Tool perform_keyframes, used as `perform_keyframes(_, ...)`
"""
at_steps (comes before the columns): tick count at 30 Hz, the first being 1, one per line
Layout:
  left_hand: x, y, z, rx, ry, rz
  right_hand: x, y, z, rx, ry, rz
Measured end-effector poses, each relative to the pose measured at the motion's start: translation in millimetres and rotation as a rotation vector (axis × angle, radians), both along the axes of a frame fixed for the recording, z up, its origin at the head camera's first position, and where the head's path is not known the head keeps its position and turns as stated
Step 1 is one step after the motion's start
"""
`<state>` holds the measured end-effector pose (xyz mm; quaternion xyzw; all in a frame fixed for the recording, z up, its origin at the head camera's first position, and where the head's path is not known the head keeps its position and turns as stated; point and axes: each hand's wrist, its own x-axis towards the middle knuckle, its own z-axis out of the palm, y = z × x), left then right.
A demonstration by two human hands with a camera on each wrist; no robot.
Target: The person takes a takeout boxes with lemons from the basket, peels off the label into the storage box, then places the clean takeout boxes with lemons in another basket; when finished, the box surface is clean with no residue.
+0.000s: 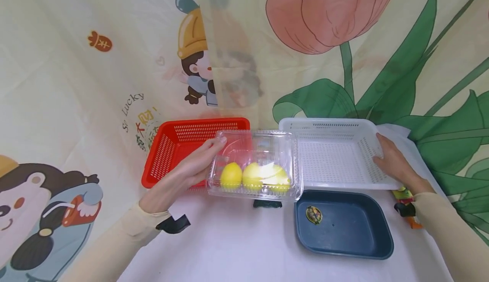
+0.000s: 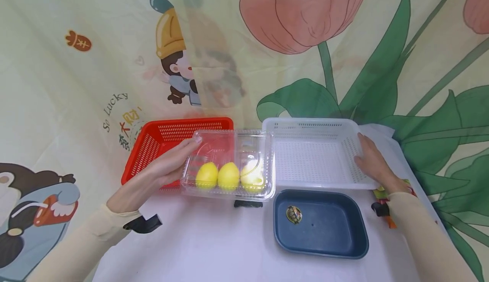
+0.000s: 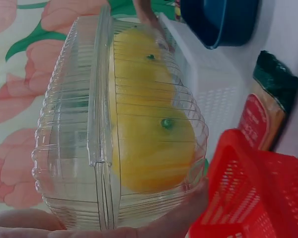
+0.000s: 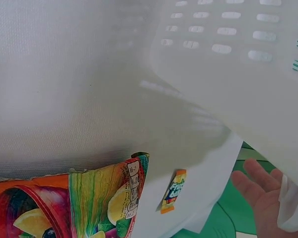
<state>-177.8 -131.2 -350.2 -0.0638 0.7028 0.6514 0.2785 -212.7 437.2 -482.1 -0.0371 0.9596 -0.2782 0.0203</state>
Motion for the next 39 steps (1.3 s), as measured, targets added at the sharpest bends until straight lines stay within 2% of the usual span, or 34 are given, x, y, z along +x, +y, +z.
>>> perform_keyframes(3,-12.2,17.9,4.5,0.005,-0.009,-0.005,-0.8,0,0.3,0.004,0.004,0.004)
perform_keyframes(11,-39.8,64.4,7.7,0.152,-0.024,-0.016,0.6,-1,-0.1,-0.001,0.015,0.008)
perform_keyframes(16,-50.6,89.6,5.1,0.167,-0.010,-0.018,1.4,-2,-0.1,0.004,0.017,-0.005)
perform_keyframes(20,-59.2,109.9,0.1,0.182,0.005,-0.054,1.1,-3,0.1,0.012,0.013,-0.017)
perform_keyframes(26,-68.3,138.1,-7.1,0.202,-0.012,-0.091,0.6,-4,-0.1,0.007,0.002,-0.018)
perform_keyframes(29,-72.0,152.0,-10.2,0.196,-0.007,-0.078,1.0,-2,0.3,-0.003,-0.004,-0.012)
perform_keyframes(35,-80.1,177.6,-18.2,0.104,-0.028,0.002,1.1,-1,-0.3,-0.012,-0.010,-0.003)
perform_keyframes(39,-86.0,192.6,-24.7,0.094,-0.043,0.026,0.6,-1,-0.7,0.002,-0.017,-0.009)
